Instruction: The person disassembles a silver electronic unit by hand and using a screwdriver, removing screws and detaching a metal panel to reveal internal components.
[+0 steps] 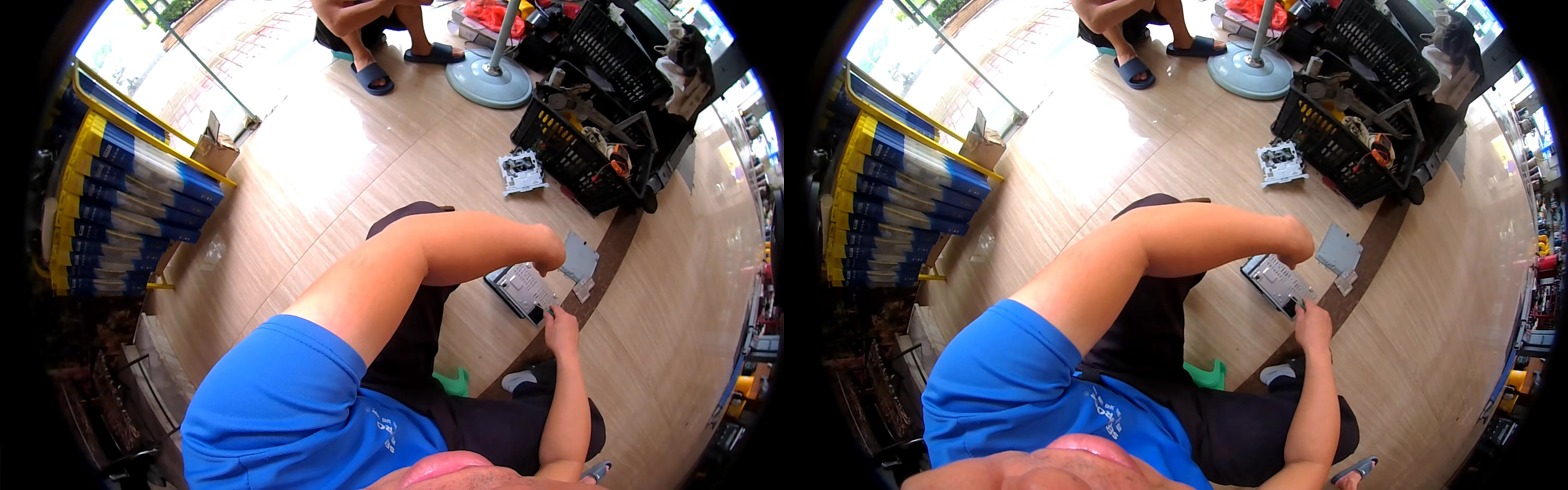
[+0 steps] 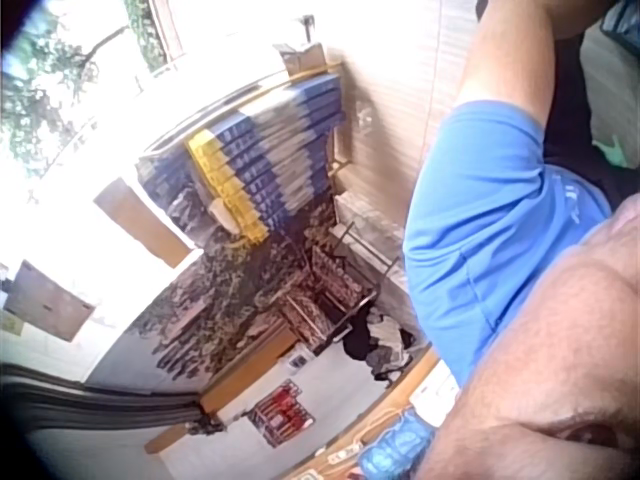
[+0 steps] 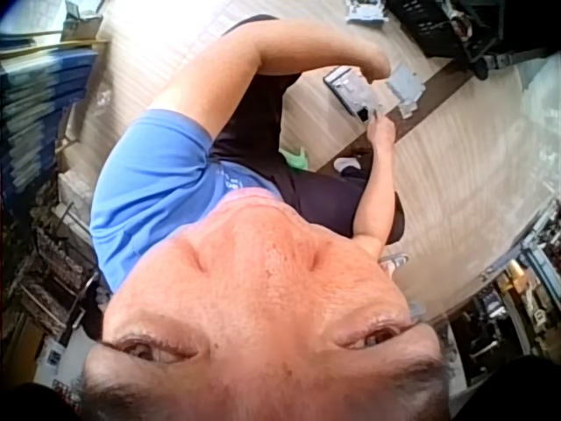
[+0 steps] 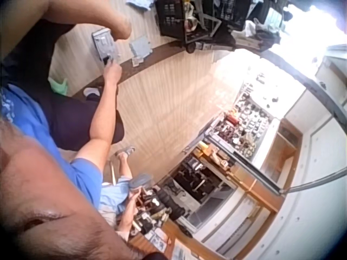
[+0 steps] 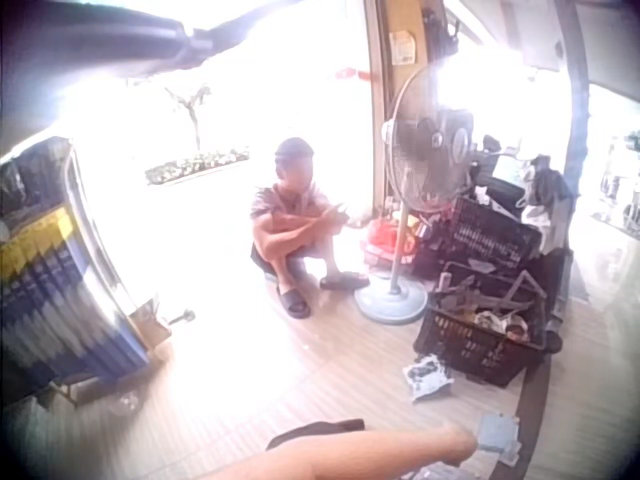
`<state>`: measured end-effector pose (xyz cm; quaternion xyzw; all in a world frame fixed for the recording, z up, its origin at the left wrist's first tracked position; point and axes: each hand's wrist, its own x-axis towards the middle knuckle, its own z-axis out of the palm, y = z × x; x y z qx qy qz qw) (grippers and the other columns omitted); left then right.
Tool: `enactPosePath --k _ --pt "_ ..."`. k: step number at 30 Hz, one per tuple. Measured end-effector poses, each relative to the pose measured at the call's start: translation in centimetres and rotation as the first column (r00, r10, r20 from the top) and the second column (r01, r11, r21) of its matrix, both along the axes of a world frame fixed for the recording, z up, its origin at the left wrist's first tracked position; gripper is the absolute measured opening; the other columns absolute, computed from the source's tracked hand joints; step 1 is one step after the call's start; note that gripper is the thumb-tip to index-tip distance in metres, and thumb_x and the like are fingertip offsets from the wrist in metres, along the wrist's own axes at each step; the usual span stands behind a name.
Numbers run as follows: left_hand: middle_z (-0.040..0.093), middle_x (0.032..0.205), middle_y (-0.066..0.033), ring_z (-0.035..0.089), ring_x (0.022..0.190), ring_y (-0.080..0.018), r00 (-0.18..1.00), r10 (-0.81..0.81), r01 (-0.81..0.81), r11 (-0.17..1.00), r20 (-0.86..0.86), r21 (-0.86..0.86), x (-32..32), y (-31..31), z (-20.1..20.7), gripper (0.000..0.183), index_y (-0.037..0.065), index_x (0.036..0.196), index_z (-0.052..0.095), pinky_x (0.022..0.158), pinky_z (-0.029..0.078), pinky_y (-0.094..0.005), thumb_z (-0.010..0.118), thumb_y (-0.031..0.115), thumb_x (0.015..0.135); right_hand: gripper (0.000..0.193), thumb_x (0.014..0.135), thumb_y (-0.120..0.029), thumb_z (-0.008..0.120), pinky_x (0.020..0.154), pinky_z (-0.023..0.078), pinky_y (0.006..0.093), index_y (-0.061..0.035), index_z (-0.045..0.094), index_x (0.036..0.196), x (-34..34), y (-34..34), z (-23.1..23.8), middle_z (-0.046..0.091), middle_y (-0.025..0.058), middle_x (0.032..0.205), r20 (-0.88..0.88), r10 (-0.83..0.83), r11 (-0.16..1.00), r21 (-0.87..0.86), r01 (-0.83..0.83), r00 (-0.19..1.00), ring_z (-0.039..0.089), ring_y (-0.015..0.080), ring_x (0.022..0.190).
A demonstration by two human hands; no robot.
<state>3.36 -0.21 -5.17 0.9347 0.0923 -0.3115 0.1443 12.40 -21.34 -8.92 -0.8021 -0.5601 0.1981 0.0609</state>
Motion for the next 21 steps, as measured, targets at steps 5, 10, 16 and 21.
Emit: enactPosePath --k 5,10,16,21 --pt "0.066 0.118 -0.0067 0.062 0.109 -0.0283 1.0 0.01 -0.01 1.0 0.02 0.001 -0.2 -0.2 -0.1 0.039 0.016 0.117 0.069 0.086 0.05 -0.0468 0.067 0.039 0.085 0.022 0.086 -0.022 0.061 0.074 0.05 0.0503 -0.0042 0.066 0.098 -0.1 0.0 0.0 0.065 0.0257 0.086 0.003 0.009 1.0 -0.002 -0.009 1.0 0.063 0.0438 0.084" --pt "0.069 0.111 -0.0111 0.063 0.106 -0.0289 0.995 -0.003 0.003 1.0 0.105 0.0 -0.6 -0.3 0.3 0.038 0.009 0.108 0.071 0.084 0.052 -0.0443 0.071 0.037 0.083 0.022 0.086 -0.023 0.061 0.075 0.049 0.0501 -0.0041 0.066 0.097 -0.1 0.0 0.5 0.065 0.0255 0.087 -0.016 -0.01 1.0 -0.003 0.01 1.0 0.062 0.0435 0.086" --pt "0.069 0.109 -0.0117 0.064 0.104 -0.0293 0.995 -0.029 0.031 0.999 0.094 -0.018 -0.7 -0.5 0.5 0.036 0.009 0.106 0.072 0.082 0.052 -0.0439 0.071 0.037 0.083 0.022 0.086 -0.023 0.06 0.075 0.049 0.0502 -0.0043 0.066 0.098 -0.3 -0.2 0.6 0.065 0.0252 0.088 -0.008 -0.046 0.999 -0.028 0.045 0.999 0.062 0.0436 0.086" --pt "0.07 0.107 -0.012 0.064 0.103 -0.0293 0.997 -0.013 0.015 1.0 0.082 -0.017 -0.2 -0.3 -0.4 0.036 0.008 0.103 0.073 0.082 0.052 -0.0435 0.071 0.038 0.082 0.024 0.086 -0.02 0.063 0.078 0.05 0.0484 -0.0035 0.068 0.103 0.0 0.2 0.7 0.066 0.0247 0.092 -0.001 -0.028 0.998 -0.053 0.028 1.0 0.062 0.0428 0.089"
